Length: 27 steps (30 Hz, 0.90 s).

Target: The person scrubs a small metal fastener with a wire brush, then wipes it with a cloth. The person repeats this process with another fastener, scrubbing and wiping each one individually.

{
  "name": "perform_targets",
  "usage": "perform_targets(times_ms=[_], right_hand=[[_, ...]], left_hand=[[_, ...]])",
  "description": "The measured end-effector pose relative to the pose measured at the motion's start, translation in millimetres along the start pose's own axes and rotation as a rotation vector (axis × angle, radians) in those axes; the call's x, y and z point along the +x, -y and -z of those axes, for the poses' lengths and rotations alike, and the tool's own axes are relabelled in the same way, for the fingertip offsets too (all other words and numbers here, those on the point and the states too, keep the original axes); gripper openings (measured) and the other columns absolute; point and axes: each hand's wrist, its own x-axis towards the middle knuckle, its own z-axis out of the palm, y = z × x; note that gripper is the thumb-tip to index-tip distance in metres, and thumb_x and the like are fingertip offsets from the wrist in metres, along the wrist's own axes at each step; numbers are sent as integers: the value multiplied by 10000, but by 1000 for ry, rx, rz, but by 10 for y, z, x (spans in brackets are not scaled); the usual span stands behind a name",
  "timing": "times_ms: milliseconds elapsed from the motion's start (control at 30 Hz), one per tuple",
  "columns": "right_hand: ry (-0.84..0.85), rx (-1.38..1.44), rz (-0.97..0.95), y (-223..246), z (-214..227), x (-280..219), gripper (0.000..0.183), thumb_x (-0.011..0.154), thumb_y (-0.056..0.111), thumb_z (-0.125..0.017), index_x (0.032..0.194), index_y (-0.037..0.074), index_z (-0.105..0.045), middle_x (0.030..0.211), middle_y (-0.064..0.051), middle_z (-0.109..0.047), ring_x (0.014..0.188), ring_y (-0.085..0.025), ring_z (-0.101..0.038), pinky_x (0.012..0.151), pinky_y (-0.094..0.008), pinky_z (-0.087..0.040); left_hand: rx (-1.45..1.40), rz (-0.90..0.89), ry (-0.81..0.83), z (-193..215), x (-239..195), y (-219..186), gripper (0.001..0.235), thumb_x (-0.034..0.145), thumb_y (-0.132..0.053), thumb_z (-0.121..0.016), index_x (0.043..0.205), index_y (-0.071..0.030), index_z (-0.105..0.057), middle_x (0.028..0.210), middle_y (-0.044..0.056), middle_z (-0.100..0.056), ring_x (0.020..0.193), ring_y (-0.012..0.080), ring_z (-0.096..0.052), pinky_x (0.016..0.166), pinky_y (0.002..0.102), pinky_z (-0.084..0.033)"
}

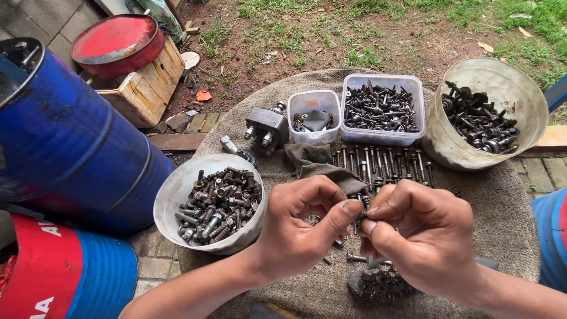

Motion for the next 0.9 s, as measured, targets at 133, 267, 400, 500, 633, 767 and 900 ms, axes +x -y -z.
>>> perform_targets(times_ms=[133, 267, 400, 500, 633, 767, 900], right_hand=[[29, 12, 25, -20, -33, -10, 206, 831, 19, -702, 716, 24, -532, 586, -102, -581, 373, -140, -642, 333, -189, -546], [-10, -15, -21, -11, -38, -19, 202, 814, -36, -695, 722, 19, -523, 628, -113, -608, 377, -154, -686, 302, -192, -560], [-33, -30, -46, -16, -26, -17, 184, 804, -51, -693, 725, 15, -540, 651, -125, -641, 384, -152, -706, 291, -190, -582], [0, 33, -29, -49, -24, -55, 223, 811, -4, -719, 707, 23, -525, 641, -109, -593, 366, -153, -656, 306, -204, -551], [-51, 6, -28, -23, -40, -28, 205, 804, -53, -686, 720, 15, -512, 651, -132, -612, 372, -156, -665, 270, -208, -590], [-15, 8, -9, -19, -52, -16, 211, 813, -28, -694, 717, 22, -514, 607, -107, -586, 371, -144, -649, 299, -194, -541], [-9, 19, -33, -21, -34, -47, 204, 806, -51, -700, 718, 16, -528, 651, -121, -621, 370, -156, -687, 296, -189, -529]], left_hand=[[10, -5, -10, -6, 5, -2, 186, 967, -112, -678, 822, -27, -598, 676, 67, -646, 553, 106, -639, 495, 211, -526], [22, -4, -8, -5, 7, -8, 174, 969, -111, -675, 837, -24, -603, 692, 83, -661, 552, 125, -659, 485, 219, -547], [20, 6, -13, 4, 10, -21, 176, 971, -128, -674, 843, -27, -607, 686, 86, -666, 542, 128, -656, 471, 219, -543], [25, 29, -23, -11, -1, -19, 199, 971, -139, -672, 815, -43, -594, 664, 62, -648, 537, 104, -641, 486, 214, -524], [20, 14, -14, -6, 1, -19, 186, 974, -135, -670, 834, -37, -596, 684, 78, -660, 535, 122, -653, 462, 216, -525], [30, 23, -19, 0, 1, -25, 187, 972, -138, -670, 829, -43, -596, 690, 69, -658, 548, 116, -659, 470, 213, -523], [27, 34, -20, -15, -7, -14, 200, 974, -146, -671, 811, -56, -598, 671, 47, -645, 548, 93, -628, 485, 215, -502]])
